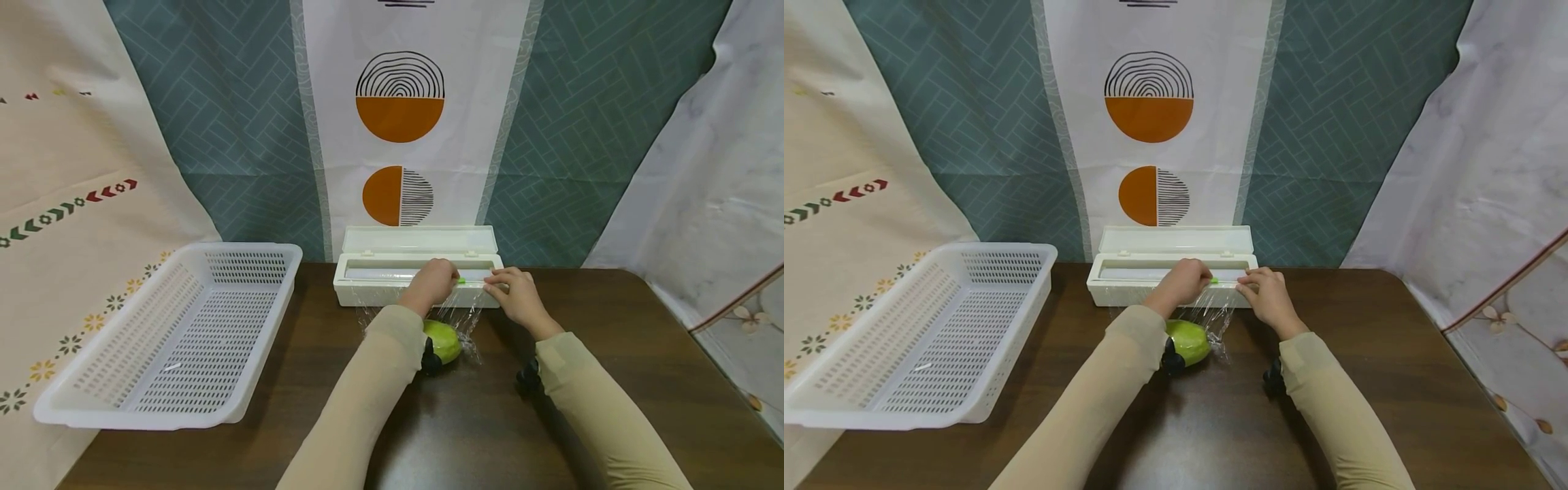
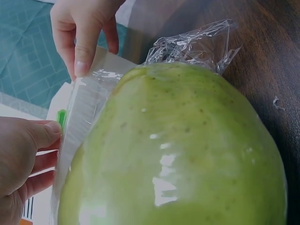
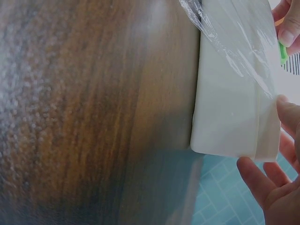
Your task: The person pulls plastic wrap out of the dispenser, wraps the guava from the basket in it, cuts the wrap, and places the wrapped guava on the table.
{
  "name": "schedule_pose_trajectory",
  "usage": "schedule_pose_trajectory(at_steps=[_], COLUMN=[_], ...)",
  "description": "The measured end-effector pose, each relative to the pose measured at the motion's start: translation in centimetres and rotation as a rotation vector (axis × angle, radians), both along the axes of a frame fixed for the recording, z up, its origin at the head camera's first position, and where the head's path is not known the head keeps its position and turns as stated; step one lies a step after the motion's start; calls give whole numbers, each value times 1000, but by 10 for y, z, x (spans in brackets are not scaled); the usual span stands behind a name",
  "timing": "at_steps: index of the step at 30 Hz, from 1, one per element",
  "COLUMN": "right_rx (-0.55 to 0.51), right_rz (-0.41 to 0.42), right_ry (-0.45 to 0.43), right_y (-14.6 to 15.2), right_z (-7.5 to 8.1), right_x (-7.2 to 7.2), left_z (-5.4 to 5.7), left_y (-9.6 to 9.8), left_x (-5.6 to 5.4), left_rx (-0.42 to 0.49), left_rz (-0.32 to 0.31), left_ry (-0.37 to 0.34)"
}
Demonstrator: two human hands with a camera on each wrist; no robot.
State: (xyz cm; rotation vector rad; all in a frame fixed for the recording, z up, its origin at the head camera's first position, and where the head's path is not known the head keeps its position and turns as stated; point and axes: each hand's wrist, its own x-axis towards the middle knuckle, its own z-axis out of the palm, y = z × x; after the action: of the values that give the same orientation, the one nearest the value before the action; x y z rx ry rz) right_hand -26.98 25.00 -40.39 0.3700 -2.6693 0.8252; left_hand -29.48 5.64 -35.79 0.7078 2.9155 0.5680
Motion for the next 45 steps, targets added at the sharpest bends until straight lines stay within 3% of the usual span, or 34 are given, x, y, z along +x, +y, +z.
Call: schedule_pose_trajectory(at_steps=[31, 45], right_rx=[-4, -8], right_rz=[6, 6], right_ry=[9, -16], right_y=[0, 0], right_z=[0, 0], right_x=[0, 1], left_z=[-2, 2], left_y=[-9, -13], left_x=[0, 3], left_rx=[-7, -9], left_rz=[-21, -13], left_ry=[25, 7])
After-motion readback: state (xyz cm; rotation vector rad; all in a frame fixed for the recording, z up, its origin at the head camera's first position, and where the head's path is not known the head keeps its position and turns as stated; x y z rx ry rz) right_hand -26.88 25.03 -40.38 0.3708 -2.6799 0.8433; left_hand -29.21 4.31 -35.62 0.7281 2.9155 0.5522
